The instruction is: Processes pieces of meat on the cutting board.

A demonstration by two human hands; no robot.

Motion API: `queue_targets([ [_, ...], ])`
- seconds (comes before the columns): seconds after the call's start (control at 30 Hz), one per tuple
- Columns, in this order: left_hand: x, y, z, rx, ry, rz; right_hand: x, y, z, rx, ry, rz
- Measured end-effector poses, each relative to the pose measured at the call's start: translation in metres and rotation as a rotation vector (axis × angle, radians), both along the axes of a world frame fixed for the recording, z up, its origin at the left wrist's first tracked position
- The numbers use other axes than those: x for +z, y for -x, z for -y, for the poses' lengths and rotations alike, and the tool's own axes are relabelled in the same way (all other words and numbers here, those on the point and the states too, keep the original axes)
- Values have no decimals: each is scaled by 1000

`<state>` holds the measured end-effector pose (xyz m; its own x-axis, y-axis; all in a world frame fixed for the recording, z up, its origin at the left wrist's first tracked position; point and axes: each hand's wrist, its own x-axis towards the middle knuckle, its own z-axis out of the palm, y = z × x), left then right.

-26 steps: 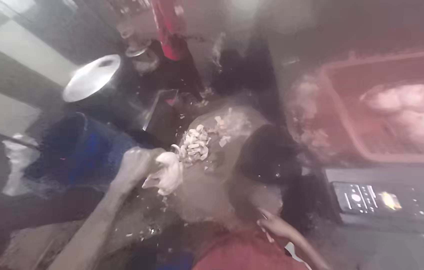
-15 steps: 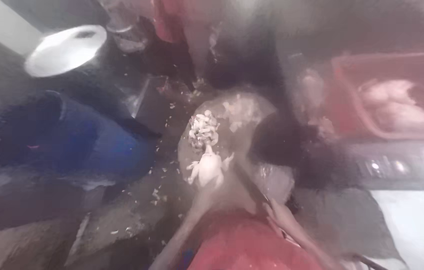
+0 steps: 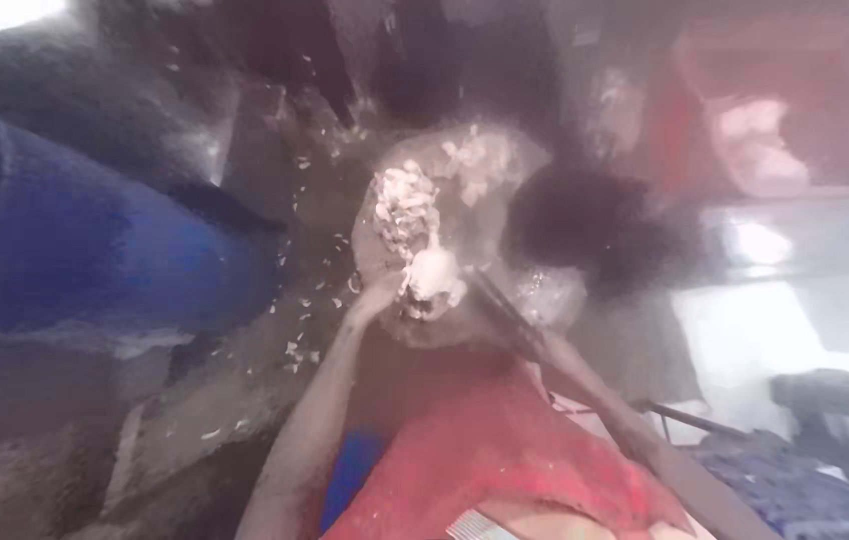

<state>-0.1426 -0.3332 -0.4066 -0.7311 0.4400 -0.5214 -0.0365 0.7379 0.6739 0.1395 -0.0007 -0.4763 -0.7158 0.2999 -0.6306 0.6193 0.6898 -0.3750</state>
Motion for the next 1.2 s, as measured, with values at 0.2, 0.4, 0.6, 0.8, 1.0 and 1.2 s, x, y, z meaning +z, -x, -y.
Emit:
queue_targets([
  [0.2, -21, -34, -3, 101, -142, 665, -1, 3, -17, 123, 65, 24],
  [0.4, -35, -91, -75, 360, -469, 1006, 22, 17, -27, 310, 42, 68],
  [0.6, -42, -123, -116, 674, -557, 916, 23, 25, -41, 362, 131, 79],
  [0.8, 9, -131, -57, 456, -447, 735, 9, 5, -49, 161, 371, -49],
  [1.0, -27, -121, -43, 455, -538, 784, 55, 21, 7, -86, 770, -145],
  [1.2, -36, -103, -25, 306, -554, 731, 85, 64, 52, 395, 595, -191],
])
